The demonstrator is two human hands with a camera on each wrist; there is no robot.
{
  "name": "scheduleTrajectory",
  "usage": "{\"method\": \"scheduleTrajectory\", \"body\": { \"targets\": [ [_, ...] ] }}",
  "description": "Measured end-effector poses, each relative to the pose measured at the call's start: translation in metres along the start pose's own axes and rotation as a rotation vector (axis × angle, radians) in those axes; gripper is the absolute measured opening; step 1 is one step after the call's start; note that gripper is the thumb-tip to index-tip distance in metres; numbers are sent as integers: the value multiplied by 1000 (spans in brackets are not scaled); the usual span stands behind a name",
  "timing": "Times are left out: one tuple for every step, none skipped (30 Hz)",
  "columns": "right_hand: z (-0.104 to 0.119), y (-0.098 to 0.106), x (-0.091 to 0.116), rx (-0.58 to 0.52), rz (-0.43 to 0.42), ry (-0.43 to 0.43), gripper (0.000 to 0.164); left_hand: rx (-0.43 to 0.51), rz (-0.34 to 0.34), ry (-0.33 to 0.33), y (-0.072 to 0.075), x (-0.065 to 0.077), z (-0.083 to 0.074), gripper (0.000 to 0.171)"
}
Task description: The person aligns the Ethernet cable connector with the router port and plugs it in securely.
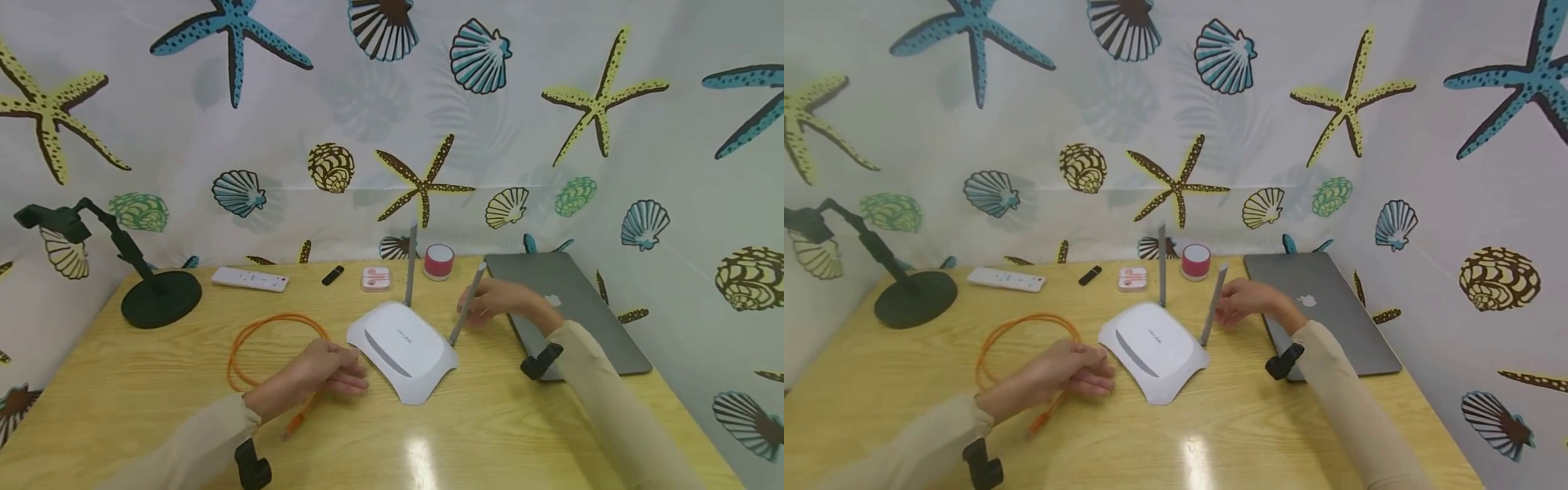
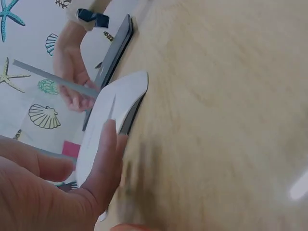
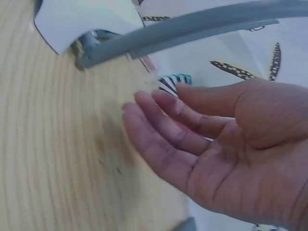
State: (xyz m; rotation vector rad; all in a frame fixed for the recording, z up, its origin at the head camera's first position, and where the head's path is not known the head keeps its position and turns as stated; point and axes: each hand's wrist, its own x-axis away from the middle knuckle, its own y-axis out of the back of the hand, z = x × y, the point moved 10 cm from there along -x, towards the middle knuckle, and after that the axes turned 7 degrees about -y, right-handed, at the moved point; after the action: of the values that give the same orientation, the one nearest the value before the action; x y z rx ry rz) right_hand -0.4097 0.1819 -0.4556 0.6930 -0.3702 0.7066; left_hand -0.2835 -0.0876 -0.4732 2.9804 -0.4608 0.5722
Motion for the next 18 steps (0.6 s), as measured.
{"method": "scheduleTrajectory", "body": {
  "targets": [
    [2,-5,-5,-48,15,2,30,28,-5,10,-1,2,4,39],
    [4,-10,-10,-94,29,5,31,57,-13,23,-2,3,8,40],
    [7,-16,-14,-141,51,6,33,85,-24,33,-3,3,11,41],
    [11,-21,-16,-181,69,4,34,108,-32,37,-4,2,12,41],
    [14,-26,-18,-214,92,3,35,128,-41,42,-5,0,14,41],
    [17,-31,-19,-236,112,-2,36,147,-49,43,-6,-2,14,41],
    [19,-36,-21,-258,128,-12,36,163,-54,43,-7,-4,15,40],
    [21,-39,-21,-253,136,-12,35,167,-56,41,-8,-6,15,38],
    [23,-42,-22,-239,143,-13,34,168,-58,35,-9,-8,15,37],
    [24,-45,-22,-214,153,-8,33,168,-59,28,-10,-9,15,35],
    [26,-47,-23,-194,157,-3,31,163,-65,25,-11,-11,15,33],
    [26,-48,-24,-174,156,0,29,158,-70,19,-11,-12,15,31],
    [26,-49,-25,-153,152,1,27,152,-77,15,-10,-14,16,30],
    [26,-49,-27,-135,146,2,25,143,-85,12,-9,-15,16,29],
    [26,-49,-28,-121,137,-2,24,136,-91,9,-9,-16,16,28],
    [26,-50,-29,-112,130,-5,23,127,-96,6,-8,-17,16,28],
    [25,-49,-30,-103,118,-10,23,116,-97,3,-7,-18,16,28],
    [25,-49,-30,-91,109,-12,23,107,-93,-2,-7,-19,16,29]
  ]
}}
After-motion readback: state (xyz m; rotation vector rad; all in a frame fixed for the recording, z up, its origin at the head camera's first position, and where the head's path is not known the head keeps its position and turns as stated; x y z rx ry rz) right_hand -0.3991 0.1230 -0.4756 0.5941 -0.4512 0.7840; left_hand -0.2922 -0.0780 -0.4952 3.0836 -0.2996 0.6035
